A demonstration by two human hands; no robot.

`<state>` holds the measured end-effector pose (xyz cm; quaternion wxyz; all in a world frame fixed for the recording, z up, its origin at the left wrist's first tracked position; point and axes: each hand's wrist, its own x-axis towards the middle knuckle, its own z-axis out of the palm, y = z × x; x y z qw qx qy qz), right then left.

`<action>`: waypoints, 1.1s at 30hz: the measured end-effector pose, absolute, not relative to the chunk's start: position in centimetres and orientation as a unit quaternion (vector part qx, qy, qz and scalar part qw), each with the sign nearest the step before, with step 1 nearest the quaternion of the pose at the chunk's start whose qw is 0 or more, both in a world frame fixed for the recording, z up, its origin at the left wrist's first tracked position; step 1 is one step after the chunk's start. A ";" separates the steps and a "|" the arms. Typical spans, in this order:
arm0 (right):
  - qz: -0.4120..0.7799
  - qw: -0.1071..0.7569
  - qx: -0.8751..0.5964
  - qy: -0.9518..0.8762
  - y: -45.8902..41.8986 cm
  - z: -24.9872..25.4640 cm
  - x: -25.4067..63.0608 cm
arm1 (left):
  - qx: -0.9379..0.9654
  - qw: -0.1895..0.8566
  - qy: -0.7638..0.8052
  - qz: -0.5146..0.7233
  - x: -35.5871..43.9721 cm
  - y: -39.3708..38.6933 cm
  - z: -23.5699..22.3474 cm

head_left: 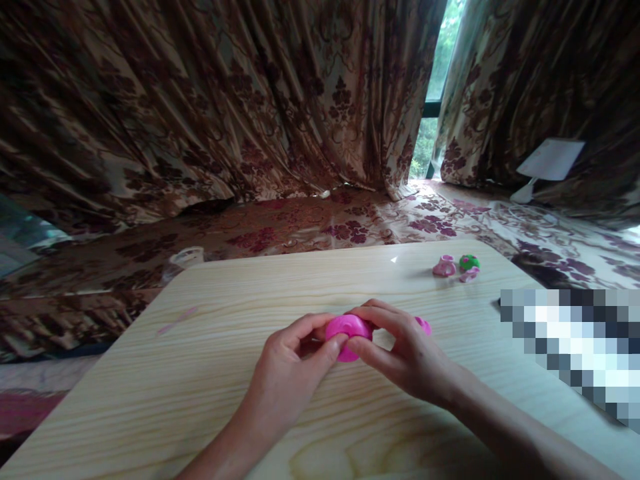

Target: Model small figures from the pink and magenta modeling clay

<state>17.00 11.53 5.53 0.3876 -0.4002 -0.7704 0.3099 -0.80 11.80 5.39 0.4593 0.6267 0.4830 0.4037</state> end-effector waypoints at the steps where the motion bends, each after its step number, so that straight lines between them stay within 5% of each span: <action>1: 0.305 0.391 -0.401 -0.770 11.5 5.4 17.0 | 0.628 0.458 0.482 0.404 -0.8 11.7 5.4; 33: 0.326 0.436 -0.380 -0.748 11.6 5.4 16.6 | 0.645 0.505 0.435 0.373 -0.4 11.1 5.2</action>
